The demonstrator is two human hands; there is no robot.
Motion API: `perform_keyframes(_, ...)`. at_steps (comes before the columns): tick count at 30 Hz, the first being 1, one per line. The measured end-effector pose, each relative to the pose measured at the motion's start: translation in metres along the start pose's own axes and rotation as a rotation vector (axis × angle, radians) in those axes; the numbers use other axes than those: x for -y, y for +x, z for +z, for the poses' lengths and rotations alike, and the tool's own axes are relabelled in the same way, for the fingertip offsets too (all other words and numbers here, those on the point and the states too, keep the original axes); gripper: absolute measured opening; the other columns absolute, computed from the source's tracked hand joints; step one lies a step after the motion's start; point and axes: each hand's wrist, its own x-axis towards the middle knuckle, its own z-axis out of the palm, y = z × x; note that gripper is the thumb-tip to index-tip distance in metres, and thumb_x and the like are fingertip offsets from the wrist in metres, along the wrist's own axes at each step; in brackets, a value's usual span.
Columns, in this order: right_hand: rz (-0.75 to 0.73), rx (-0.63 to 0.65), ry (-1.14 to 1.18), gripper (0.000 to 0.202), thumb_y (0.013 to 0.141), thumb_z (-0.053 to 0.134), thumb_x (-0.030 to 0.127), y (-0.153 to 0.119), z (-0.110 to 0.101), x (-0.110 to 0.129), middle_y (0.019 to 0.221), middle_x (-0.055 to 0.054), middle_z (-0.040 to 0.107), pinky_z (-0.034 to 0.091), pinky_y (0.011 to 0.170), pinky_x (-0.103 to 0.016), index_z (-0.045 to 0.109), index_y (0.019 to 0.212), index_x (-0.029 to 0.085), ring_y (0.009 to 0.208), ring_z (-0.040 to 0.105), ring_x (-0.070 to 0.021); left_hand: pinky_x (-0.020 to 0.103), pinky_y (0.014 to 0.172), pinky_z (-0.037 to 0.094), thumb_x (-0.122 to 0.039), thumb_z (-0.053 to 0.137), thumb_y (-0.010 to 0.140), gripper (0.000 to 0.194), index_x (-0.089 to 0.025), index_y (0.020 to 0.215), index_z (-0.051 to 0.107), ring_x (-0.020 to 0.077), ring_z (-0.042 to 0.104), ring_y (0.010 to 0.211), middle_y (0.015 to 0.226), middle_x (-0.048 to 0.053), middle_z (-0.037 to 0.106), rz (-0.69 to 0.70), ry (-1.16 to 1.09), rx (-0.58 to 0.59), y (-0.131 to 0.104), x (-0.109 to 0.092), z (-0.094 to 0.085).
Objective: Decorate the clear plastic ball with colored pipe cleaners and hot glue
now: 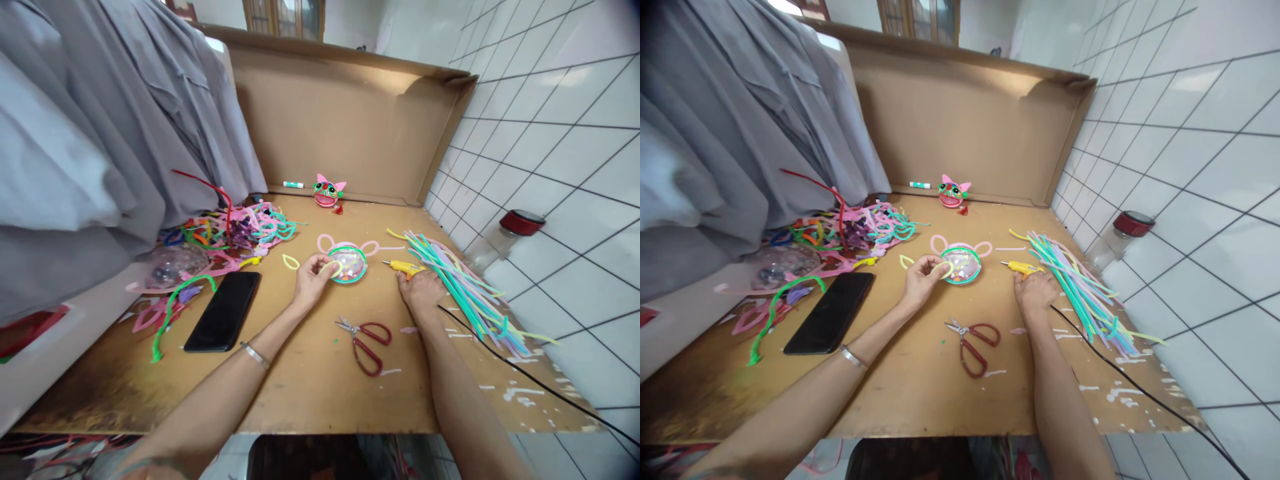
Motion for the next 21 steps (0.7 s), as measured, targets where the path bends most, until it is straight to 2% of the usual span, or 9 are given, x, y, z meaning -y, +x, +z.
perform_keyframes(5, 0.054, 0.030, 0.070, 0.058, 0.087, 0.054, 0.043, 0.003, 0.000, -0.008, 0.113, -0.031, 0.064, 0.050, 0.080, -0.044, 0.059, 0.119, -0.005, 0.101, 0.066, -0.0385, 0.021, 0.057, 0.040, -0.042, 0.080, 0.064, 0.031, -0.017, 0.075, 0.064, 0.0075, 0.047, 0.054, 0.062, -0.004, 0.059, -0.014, -0.011, 0.022, 0.000, 0.003, -0.001)
perform_keyframes(11, 0.105, -0.116, 0.241, 0.051, 0.081, 0.058, 0.042, 0.006, 0.001, -0.017, 0.107, -0.028, 0.066, 0.050, 0.078, -0.045, 0.063, 0.112, 0.003, 0.095, 0.066, -0.0374, 0.021, 0.056, 0.039, -0.044, 0.079, 0.066, 0.032, -0.017, 0.075, 0.063, 0.0075, 0.046, 0.054, 0.063, -0.004, 0.060, -0.003, -0.003, 0.036, 0.000, 0.002, -0.001)
perform_keyframes(15, 0.205, -0.236, 0.563, 0.043, 0.070, 0.064, 0.048, 0.010, -0.005, -0.018, 0.089, -0.013, 0.069, 0.049, 0.074, -0.038, 0.065, 0.097, 0.014, 0.082, 0.063, -0.0286, 0.022, 0.057, 0.040, -0.045, 0.078, 0.067, 0.032, -0.017, 0.075, 0.063, 0.0081, 0.047, 0.055, 0.063, -0.004, 0.060, 0.005, -0.006, 0.043, 0.000, 0.003, -0.001)
perform_keyframes(17, 0.234, -0.278, 0.785, 0.042, 0.066, 0.066, 0.053, 0.011, -0.012, -0.016, 0.074, -0.005, 0.065, 0.047, 0.066, -0.034, 0.064, 0.086, 0.017, 0.069, 0.057, -0.0227, 0.022, 0.057, 0.040, -0.045, 0.078, 0.067, 0.032, -0.017, 0.075, 0.063, 0.0085, 0.048, 0.056, 0.063, -0.003, 0.060, 0.008, -0.010, 0.043, 0.000, 0.003, -0.001)
perform_keyframes(21, 0.108, -0.244, 1.127, 0.040, 0.069, 0.061, 0.059, 0.005, -0.027, -0.008, 0.056, 0.005, 0.047, 0.038, 0.055, -0.027, 0.057, 0.070, 0.019, 0.054, 0.042, -0.0133, 0.022, 0.055, 0.040, -0.046, 0.079, 0.066, 0.034, -0.017, 0.074, 0.063, 0.0078, 0.047, 0.055, 0.062, -0.003, 0.060, 0.005, -0.035, 0.044, 0.001, 0.004, 0.000)
